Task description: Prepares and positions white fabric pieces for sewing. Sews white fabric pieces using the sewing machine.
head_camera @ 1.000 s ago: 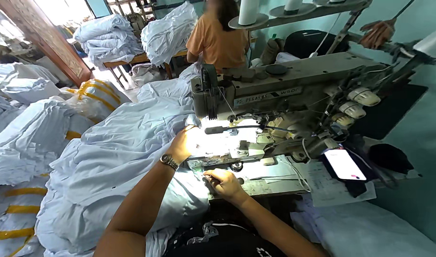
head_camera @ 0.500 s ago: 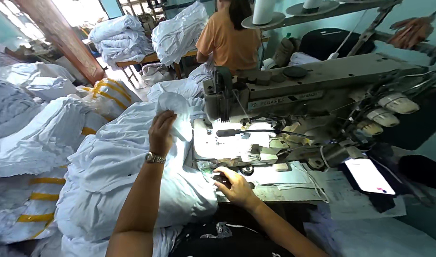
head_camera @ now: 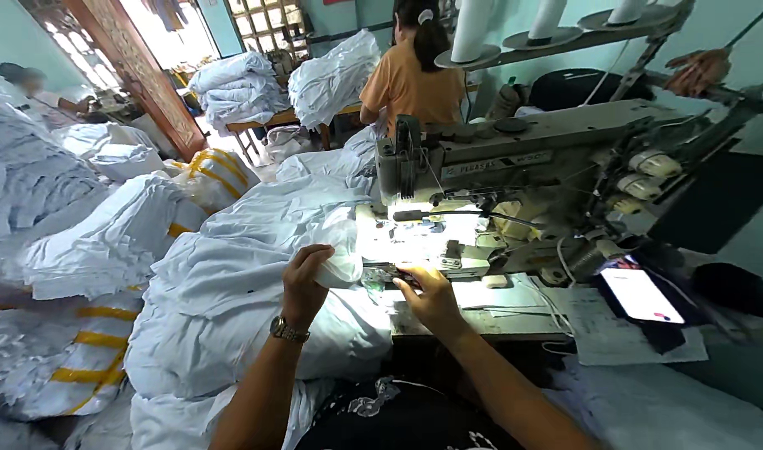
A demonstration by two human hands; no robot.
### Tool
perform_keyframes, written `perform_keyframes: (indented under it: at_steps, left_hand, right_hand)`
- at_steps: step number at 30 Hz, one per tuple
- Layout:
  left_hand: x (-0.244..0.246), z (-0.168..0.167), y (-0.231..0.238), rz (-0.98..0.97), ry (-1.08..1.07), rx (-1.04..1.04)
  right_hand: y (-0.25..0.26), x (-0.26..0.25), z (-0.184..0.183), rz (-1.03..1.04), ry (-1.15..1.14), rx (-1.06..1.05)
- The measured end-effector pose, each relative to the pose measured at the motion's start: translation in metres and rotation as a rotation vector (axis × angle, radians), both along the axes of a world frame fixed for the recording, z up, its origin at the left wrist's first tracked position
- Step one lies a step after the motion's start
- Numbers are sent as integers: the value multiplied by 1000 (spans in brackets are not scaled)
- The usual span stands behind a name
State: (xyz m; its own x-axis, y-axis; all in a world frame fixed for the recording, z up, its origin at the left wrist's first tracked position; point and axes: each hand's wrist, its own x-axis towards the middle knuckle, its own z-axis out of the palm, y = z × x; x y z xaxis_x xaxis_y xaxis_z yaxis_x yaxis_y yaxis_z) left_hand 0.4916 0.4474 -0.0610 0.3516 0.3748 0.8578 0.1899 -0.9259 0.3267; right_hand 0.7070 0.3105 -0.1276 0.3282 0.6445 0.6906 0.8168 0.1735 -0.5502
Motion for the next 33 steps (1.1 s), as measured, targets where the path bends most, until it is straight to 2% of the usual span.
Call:
perform_keyframes:
  at_steps: [2,4,7,9,13,15,18,20,22,23,25,27,29,30,32,33]
  left_hand:
    - [-2,0,-6,-26,0,-43]
    - [-6,4,-13,-86,8,-163]
    - [-21,25,-32,-400,67,-511]
    - [-33,41,-42,-605,115,-574]
    - [-57,62,-66,-764,104,-515]
    - [-67,68,-80,-931,77,-559]
    - [-81,68,-104,-1269,133,-815]
    - [-89,60,-121,-1346,252,-1064]
    - [-100,28,-125,-1164,326,-1293]
    - [-109,7,-124,-956,332,-1338]
    - [-129,-22,-124,-408,334,-1194]
    - [-149,-25,-119,171,382,-804]
    - [-171,3,-109,621,309,-556]
    - [-181,22,-105,786,234,-418]
    - [-187,59,-104,974,-43,-262]
    - [-181,77,-107,964,-268,-321]
  right_hand:
    - [7,-6,31,-74,-125,-52]
    - [21,-10,47,-107,-223,-145]
    - [31,-11,56,-133,-264,-183]
    - [28,-8,62,-106,-189,-166]
    - [23,-19,47,194,53,-243]
    - [28,-43,42,352,41,-297]
    - [54,-70,28,401,-66,-148]
    - [78,-68,41,339,-58,39]
    - [90,-60,77,282,-70,240]
    - [90,-57,97,255,-81,340]
    - [81,-56,128,232,-130,479]
    - [61,-63,138,249,-226,493]
    - [41,-75,133,316,-294,438]
    - [30,-81,131,369,-300,396]
    - [3,-92,134,540,-242,309]
    - [-11,-95,141,638,-206,280]
